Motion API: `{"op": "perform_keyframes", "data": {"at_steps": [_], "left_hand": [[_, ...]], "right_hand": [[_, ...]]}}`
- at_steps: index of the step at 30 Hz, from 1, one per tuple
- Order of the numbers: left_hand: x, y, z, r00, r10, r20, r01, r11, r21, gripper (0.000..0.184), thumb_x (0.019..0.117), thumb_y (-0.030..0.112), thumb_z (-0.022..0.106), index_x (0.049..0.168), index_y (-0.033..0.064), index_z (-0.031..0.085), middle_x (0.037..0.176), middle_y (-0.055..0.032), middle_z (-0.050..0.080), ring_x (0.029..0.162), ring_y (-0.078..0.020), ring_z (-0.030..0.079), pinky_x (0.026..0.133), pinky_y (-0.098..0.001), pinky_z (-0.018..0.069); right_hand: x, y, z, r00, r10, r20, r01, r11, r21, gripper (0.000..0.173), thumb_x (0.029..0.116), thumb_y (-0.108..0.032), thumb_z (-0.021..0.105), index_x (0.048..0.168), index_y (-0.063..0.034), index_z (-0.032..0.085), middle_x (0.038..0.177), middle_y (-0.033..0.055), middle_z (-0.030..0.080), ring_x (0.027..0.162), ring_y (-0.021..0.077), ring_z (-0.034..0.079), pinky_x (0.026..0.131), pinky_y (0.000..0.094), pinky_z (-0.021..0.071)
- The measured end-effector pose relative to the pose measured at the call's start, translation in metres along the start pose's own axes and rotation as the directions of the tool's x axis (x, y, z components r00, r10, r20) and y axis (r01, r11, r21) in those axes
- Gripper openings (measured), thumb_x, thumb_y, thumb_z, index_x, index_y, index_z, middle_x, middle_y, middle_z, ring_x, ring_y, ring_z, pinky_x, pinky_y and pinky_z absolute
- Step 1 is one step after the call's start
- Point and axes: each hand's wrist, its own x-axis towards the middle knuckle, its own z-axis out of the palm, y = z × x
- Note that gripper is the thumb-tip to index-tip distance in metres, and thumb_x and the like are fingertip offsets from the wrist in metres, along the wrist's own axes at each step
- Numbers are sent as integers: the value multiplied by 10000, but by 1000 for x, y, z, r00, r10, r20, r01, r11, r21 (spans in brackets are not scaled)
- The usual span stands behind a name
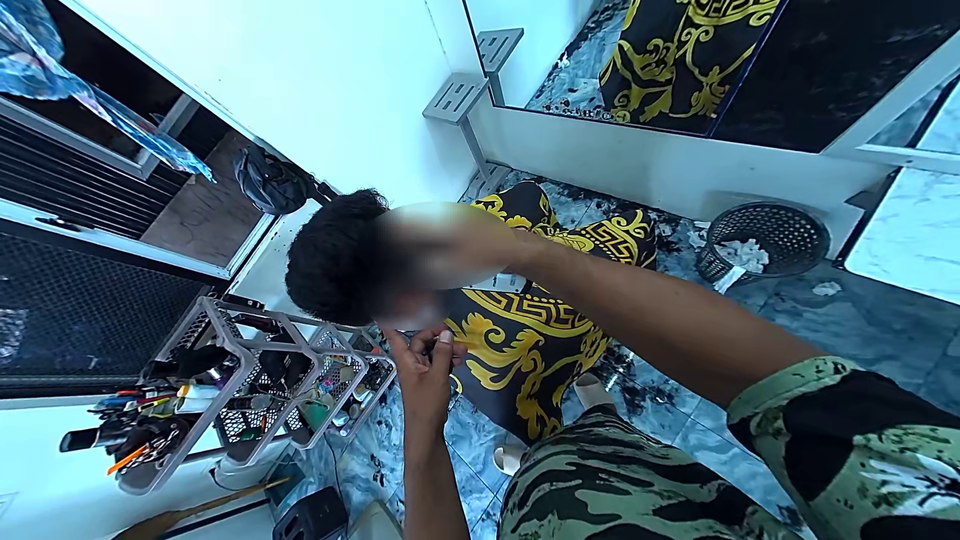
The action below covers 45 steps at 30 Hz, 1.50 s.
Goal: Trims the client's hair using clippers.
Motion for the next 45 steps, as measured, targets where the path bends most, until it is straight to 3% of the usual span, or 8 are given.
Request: {"op": "perform_keyframes", "data": {"at_steps": [6, 8, 10, 13, 20, 36, 40, 45], "left_hand": [[-3, 0, 1, 999, 13, -40, -14, 1000, -23, 1011, 1005, 33, 599, 1623, 212, -179, 1066, -193, 670, 786, -303, 734, 670, -415, 651], [-6, -7, 0, 977, 122, -174, -137, 987, -82, 808, 1013, 17, 553, 1624, 104, 32, 965, -175, 673, 726, -276, 721, 659, -415, 643], [-6, -13, 1, 908, 209, -364, -272, 954, -130, 483, 1035, 1, 469, 1472, 31, 266, 843, -101, 649, 650, -221, 701, 634, -395, 641], [-6, -15, -2, 812, 211, -545, -362, 914, -185, 306, 1042, -16, 428, 1330, 64, 362, 768, -57, 622, 582, -192, 674, 581, -370, 629], [-3, -19, -13, 719, 105, -687, -378, 889, -260, 326, 1032, -20, 426, 1344, 65, 384, 739, -68, 589, 551, -194, 645, 522, -359, 602], [-5, -23, -16, 712, 69, -698, -355, 894, -274, 355, 1036, -18, 421, 1374, 66, 353, 747, -57, 574, 544, -186, 632, 523, -353, 599], [-4, -23, -14, 713, 71, -698, -354, 895, -270, 358, 1027, -30, 424, 1365, 61, 350, 739, -54, 574, 546, -183, 635, 520, -352, 599], [-4, -32, -6, 722, 207, -660, -409, 897, -166, 350, 1023, -36, 418, 1353, 52, 337, 761, -44, 602, 559, -178, 652, 537, -352, 612]], "right_hand": [[-5, 0, 5, 996, -87, -13, 87, 996, -7, 310, 903, -331, 777, 885, -40, 673, 757, 81, 623, 674, 193, 601, 633, 432, 510], [-7, -2, 9, 996, -77, -36, 72, 991, -112, 315, 893, -350, 763, 871, -53, 659, 742, 77, 615, 672, 217, 609, 624, 472, 512], [-13, -4, 12, 995, -85, -52, 82, 995, -56, 317, 904, -357, 771, 917, -54, 677, 777, 76, 632, 695, 202, 616, 646, 451, 523], [-17, -8, 19, 993, -97, -70, 93, 994, -52, 310, 916, -359, 758, 960, -63, 678, 808, 75, 639, 716, 199, 623, 655, 445, 532], [-21, -15, 27, 993, -69, -94, 59, 992, -110, 339, 914, -384, 763, 968, -63, 670, 808, 76, 631, 716, 207, 622, 652, 449, 534], [-23, -20, 24, 999, -16, -51, 16, 1000, -14, 339, 914, -356, 772, 938, -32, 675, 796, 83, 630, 695, 187, 610, 646, 408, 525], [-23, -22, 21, 1000, -14, -24, 16, 992, 122, 355, 916, -350, 780, 1029, -21, 713, 867, 104, 688, 752, 185, 663, 696, 403, 575], [-21, -22, 15, 1000, -16, -2, 17, 996, 87, 352, 920, -350, 775, 986, -12, 704, 829, 112, 680, 722, 200, 661, 678, 424, 572]]}}
